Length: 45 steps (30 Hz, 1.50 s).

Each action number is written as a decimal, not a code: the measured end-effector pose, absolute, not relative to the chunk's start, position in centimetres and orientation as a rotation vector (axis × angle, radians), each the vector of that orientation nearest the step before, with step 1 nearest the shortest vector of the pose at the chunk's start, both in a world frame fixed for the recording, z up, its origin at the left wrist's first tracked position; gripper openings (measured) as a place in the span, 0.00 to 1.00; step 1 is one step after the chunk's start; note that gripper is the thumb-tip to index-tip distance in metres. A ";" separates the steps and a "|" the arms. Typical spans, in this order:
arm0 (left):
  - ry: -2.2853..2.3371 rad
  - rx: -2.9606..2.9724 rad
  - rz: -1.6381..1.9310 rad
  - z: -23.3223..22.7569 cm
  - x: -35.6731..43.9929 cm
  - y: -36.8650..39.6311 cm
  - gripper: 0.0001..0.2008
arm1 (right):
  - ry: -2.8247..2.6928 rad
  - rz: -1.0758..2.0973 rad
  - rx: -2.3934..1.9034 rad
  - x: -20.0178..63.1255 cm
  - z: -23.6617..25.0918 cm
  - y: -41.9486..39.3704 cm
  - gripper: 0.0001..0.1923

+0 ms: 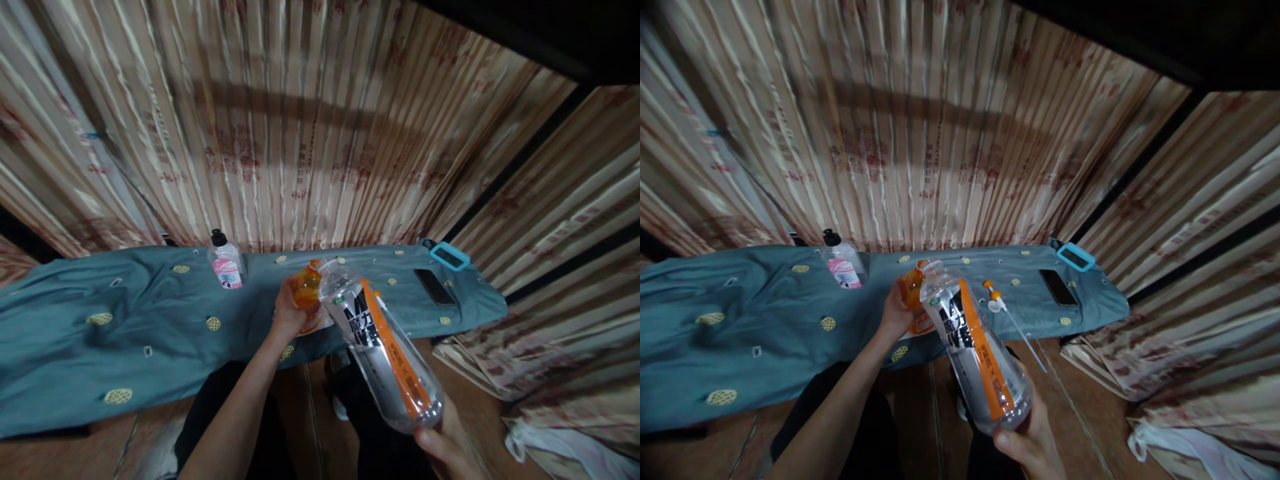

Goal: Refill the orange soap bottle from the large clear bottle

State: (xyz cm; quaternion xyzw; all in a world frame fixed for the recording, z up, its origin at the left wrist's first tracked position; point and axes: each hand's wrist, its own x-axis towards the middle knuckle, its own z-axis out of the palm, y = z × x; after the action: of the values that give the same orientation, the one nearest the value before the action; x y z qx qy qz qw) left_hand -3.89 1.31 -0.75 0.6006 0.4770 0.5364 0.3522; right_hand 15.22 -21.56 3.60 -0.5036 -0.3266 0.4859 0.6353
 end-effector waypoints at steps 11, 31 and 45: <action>1.221 1.564 1.381 -0.4 -4.1 1.2 0.30 | -0.685 1.127 -1.130 14.9 3.8 -21.5 0.41; 1.200 1.557 1.389 -0.4 -4.0 1.1 0.30 | -0.773 1.069 -1.192 16.0 2.9 -21.6 0.40; 1.215 1.587 1.390 -0.4 -3.9 1.2 0.30 | -0.751 1.089 -1.218 16.2 2.9 -21.8 0.45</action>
State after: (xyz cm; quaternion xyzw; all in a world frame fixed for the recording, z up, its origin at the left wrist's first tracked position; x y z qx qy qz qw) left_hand -3.88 1.16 -0.44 0.6114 0.4681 0.5358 0.3463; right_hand 16.18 -21.84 2.90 -0.5302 -0.3271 0.4740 0.6223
